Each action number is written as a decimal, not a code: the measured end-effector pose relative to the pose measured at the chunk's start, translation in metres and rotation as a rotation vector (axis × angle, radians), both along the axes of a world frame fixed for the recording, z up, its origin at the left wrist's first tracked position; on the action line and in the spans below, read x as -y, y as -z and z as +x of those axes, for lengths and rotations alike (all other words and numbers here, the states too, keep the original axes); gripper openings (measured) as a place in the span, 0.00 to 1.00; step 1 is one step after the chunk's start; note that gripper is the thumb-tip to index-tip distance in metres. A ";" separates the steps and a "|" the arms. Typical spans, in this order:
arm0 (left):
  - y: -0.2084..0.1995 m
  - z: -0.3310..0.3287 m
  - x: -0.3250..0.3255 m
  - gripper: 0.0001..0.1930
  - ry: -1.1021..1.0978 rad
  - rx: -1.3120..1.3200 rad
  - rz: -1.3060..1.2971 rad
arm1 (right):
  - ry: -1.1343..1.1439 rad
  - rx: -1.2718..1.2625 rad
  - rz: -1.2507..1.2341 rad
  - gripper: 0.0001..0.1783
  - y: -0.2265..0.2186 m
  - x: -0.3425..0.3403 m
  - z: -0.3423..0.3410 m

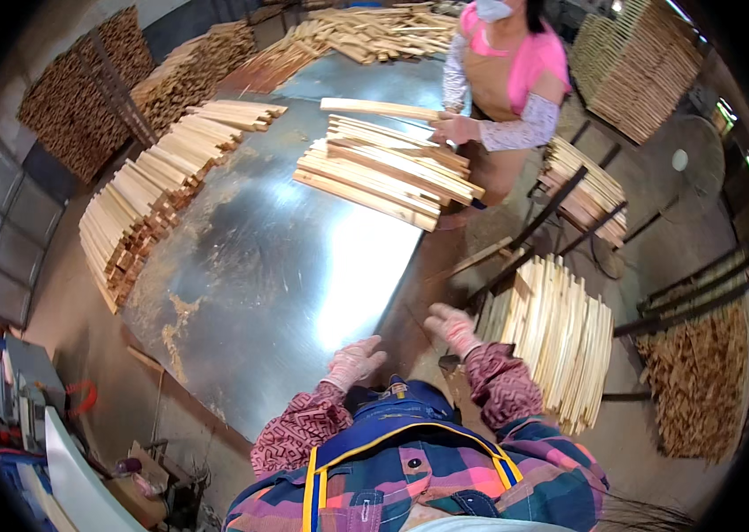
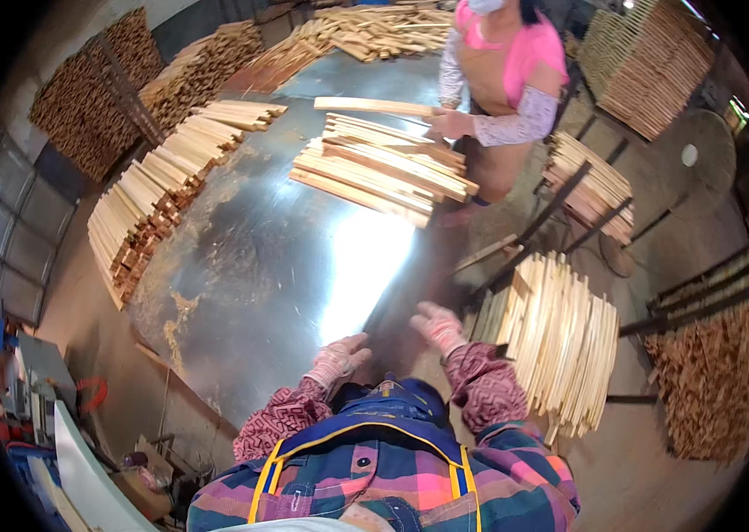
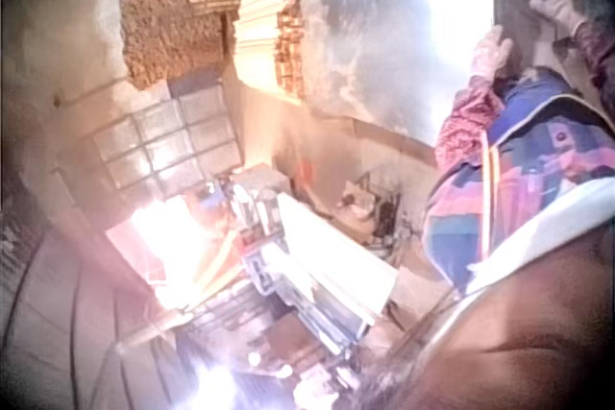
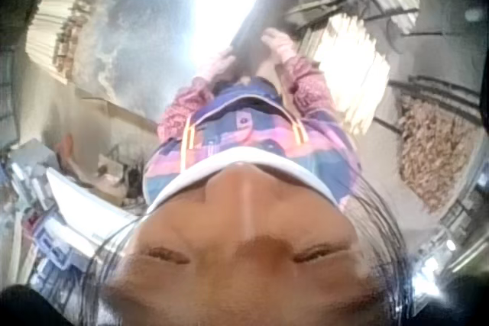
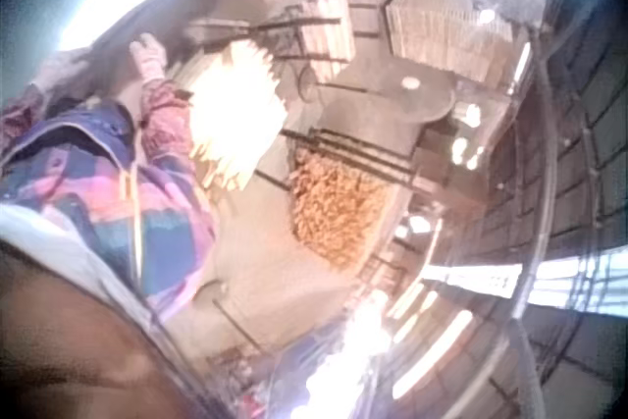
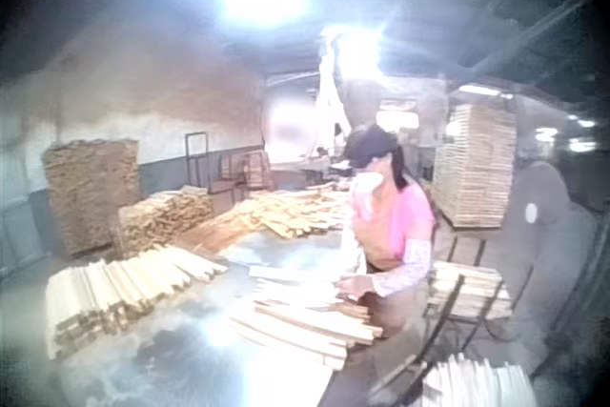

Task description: The person sits on the floor and gathers scattered wooden planks, stacking them into neat piles. They then carry the stacks to a conveyor belt and a metal table, arranging the planks in organized rows.

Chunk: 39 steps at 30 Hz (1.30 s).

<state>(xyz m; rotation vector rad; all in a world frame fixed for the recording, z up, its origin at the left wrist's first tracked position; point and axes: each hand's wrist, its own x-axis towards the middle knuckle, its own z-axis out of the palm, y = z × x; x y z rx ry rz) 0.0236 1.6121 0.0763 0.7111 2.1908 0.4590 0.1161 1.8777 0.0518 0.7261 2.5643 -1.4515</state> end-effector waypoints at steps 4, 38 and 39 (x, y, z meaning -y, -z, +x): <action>0.000 -0.026 -0.015 0.32 0.012 -0.002 -0.082 | 0.036 -0.071 0.290 0.33 -0.017 -0.086 -0.088; -0.188 -0.247 -0.155 0.47 -0.960 -0.260 1.530 | -0.825 -0.357 -0.247 0.54 -0.138 -0.036 -0.342; -0.194 -0.245 -0.148 0.49 -0.934 -0.325 1.477 | -0.847 -0.326 -0.267 0.53 -0.143 -0.024 -0.347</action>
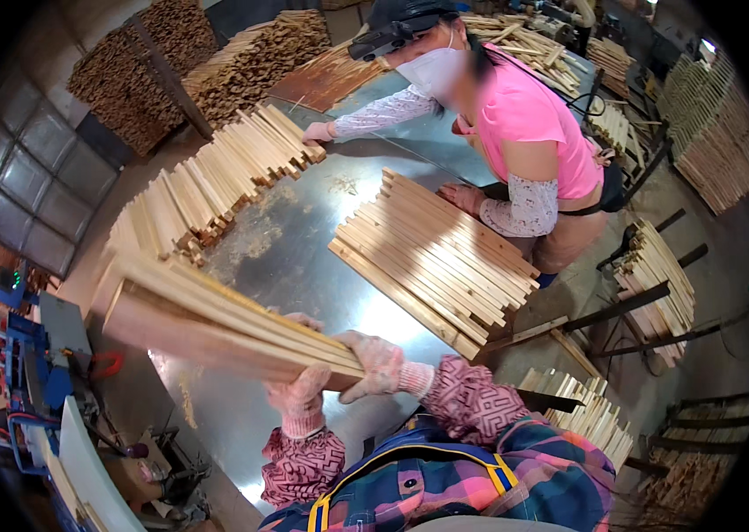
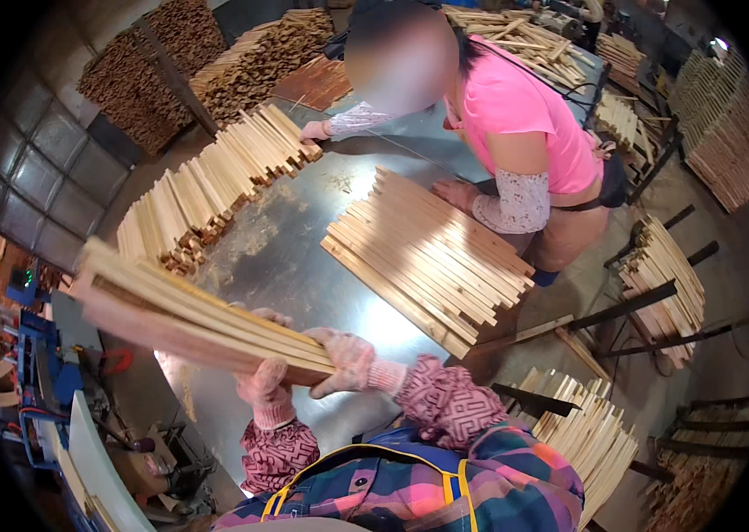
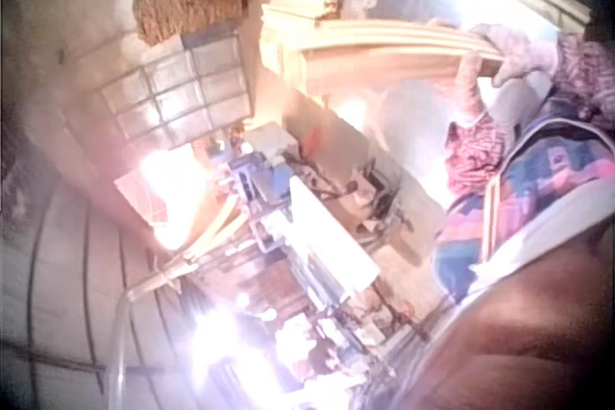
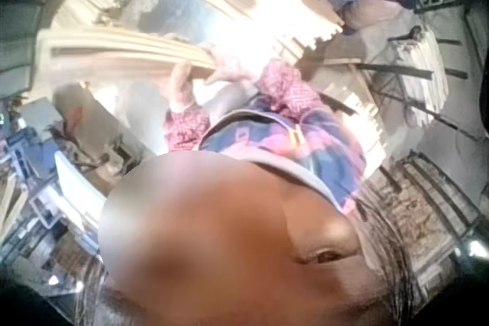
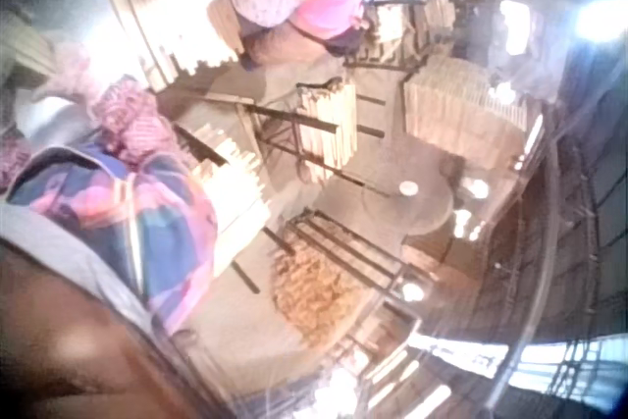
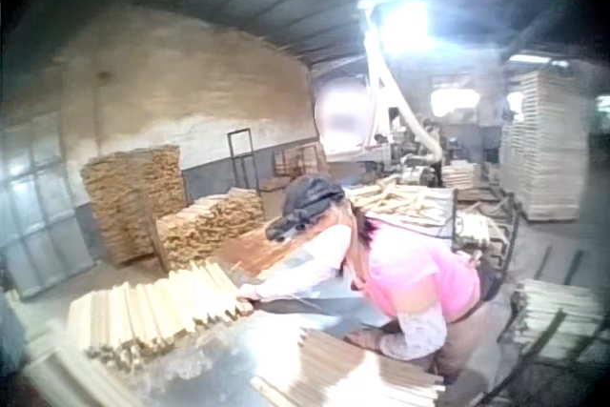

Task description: The person sits on the floor and gathers scattered wooden planks, stacking them into neat piles. They then carry the stacks to a conveyor belt and a metal table, arranging the planks in organized rows.

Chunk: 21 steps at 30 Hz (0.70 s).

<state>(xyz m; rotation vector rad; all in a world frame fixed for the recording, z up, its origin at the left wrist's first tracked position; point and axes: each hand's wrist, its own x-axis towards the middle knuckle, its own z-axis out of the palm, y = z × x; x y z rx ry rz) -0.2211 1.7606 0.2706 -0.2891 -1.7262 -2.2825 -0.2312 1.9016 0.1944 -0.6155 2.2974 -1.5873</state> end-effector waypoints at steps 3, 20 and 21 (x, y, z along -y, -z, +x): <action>0.014 0.006 0.021 0.53 -0.078 -0.099 -0.125 | -0.079 -0.010 -0.039 0.52 -0.003 0.025 -0.017; 0.128 -0.011 -0.015 0.45 -0.172 0.405 -0.135 | -0.389 -0.098 0.270 0.50 0.085 -0.042 -0.090; 0.125 -0.019 -0.021 0.43 -0.227 0.349 -0.214 | -0.369 -0.105 0.292 0.48 0.096 -0.056 -0.094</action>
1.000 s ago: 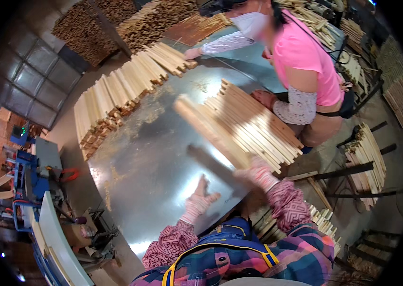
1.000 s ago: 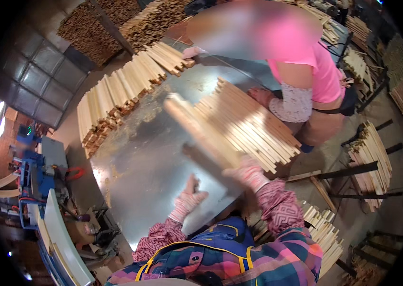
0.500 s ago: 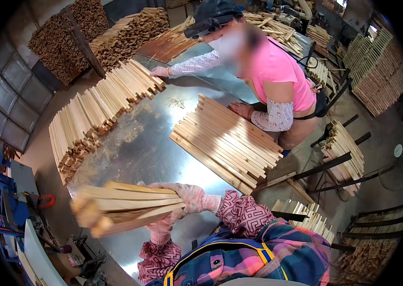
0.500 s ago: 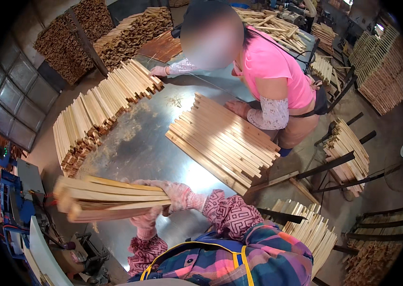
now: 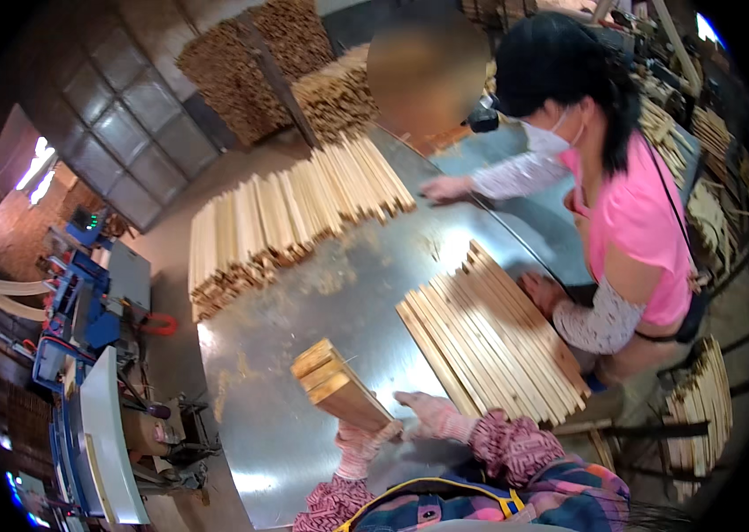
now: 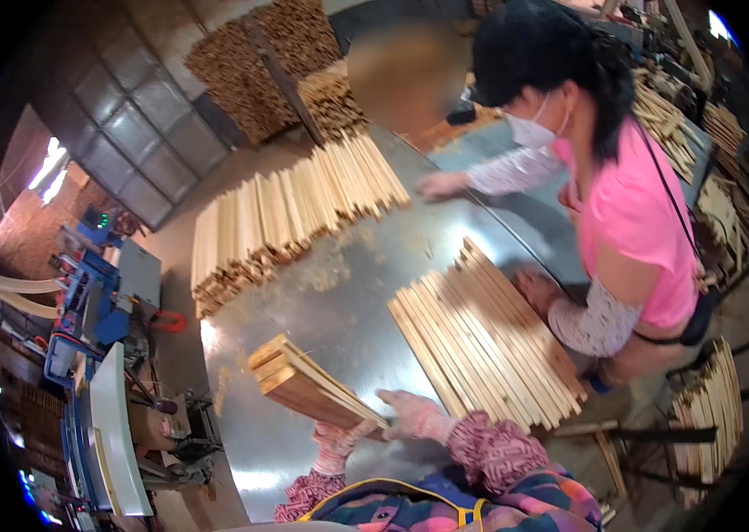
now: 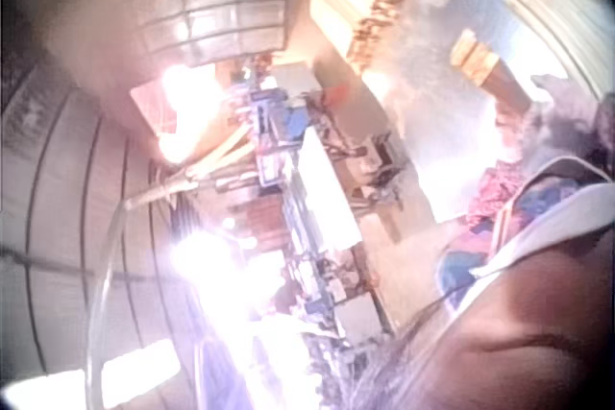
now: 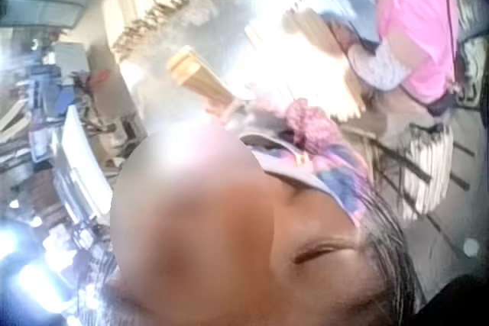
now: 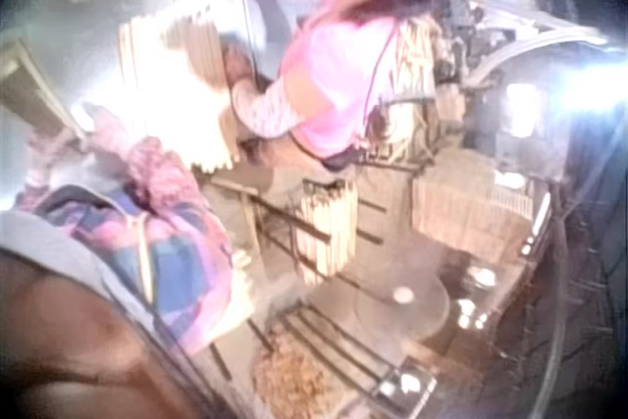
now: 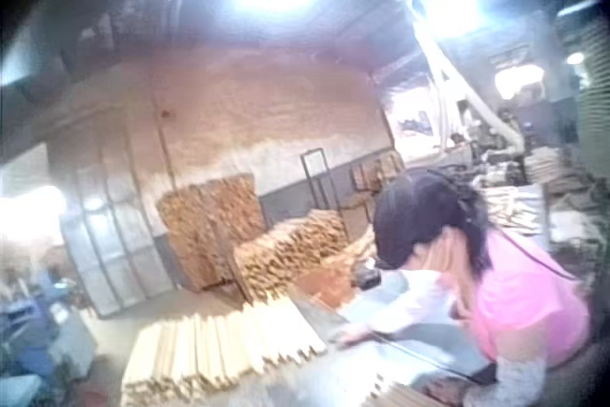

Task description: The person sits on the floor and gathers scattered wooden planks, stacking them into neat piles. They then carry the stacks to a conveyor belt and a metal table, arranging the planks in organized rows.

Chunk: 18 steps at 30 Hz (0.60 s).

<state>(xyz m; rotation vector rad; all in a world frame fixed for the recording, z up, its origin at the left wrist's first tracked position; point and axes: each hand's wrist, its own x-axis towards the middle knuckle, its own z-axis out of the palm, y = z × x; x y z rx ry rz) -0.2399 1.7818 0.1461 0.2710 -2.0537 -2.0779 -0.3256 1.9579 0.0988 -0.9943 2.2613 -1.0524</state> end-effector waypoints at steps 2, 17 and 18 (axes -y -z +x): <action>-0.010 -0.013 -0.018 0.41 -0.046 0.018 -0.156 | 0.094 0.286 -0.148 0.43 0.013 -0.031 -0.008; -0.079 -0.057 -0.040 0.13 0.370 -1.015 -1.355 | 0.864 0.954 -0.765 0.25 -0.047 -0.225 0.087; -0.080 -0.048 -0.048 0.11 0.424 -1.109 -1.327 | 0.690 1.028 -0.977 0.23 -0.052 -0.216 0.109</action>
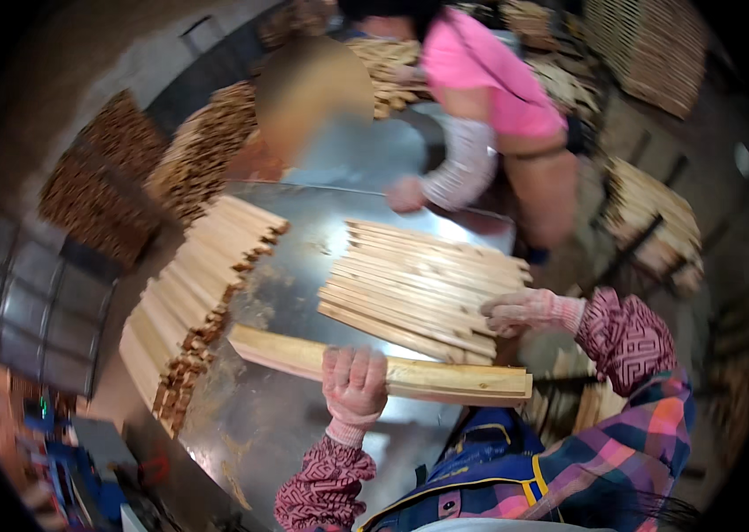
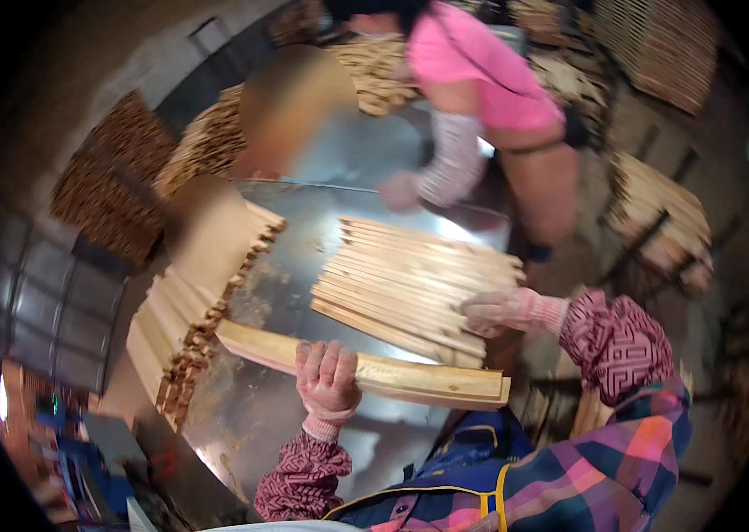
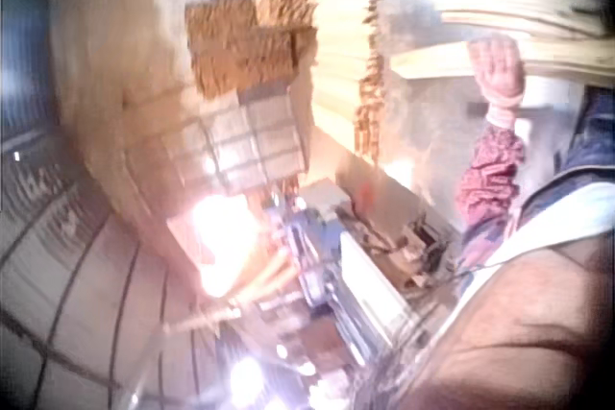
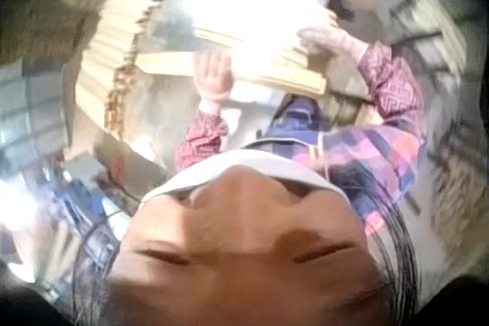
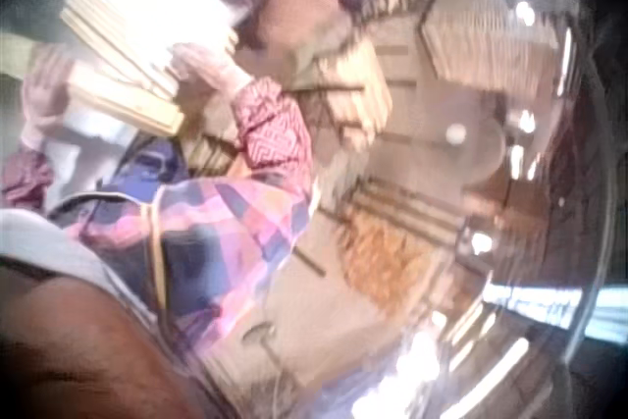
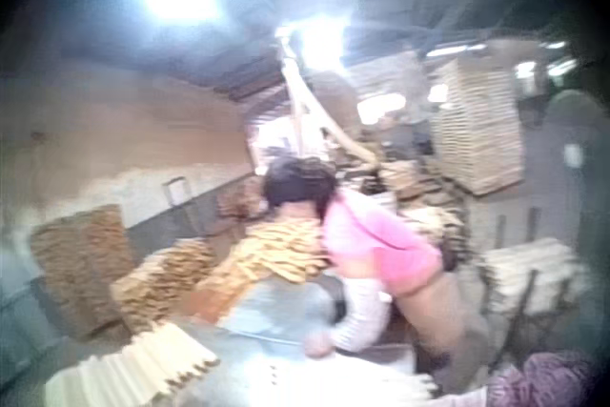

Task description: The person sits on the floor and gathers scattered wooden planks, stacking them into neat piles. They then carry the stacks to a conveyor belt and a metal table, arranging the planks in organized rows.

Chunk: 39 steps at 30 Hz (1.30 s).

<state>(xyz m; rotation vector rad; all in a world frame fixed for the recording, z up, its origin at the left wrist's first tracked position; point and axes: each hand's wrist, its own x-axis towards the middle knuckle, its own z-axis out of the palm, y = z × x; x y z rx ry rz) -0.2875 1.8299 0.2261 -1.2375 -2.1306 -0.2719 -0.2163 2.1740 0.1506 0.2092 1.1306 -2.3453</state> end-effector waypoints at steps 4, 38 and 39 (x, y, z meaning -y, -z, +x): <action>0.003 0.043 -0.037 0.14 0.409 -0.067 0.057 | -0.295 -0.510 0.695 0.22 -0.019 0.073 0.083; 0.108 0.312 -0.161 0.31 0.729 0.926 -0.921 | 0.743 1.179 1.418 0.50 0.215 0.005 0.557; 0.100 0.307 -0.154 0.30 0.727 0.951 -0.861 | 0.666 1.159 1.452 0.50 0.215 0.001 0.550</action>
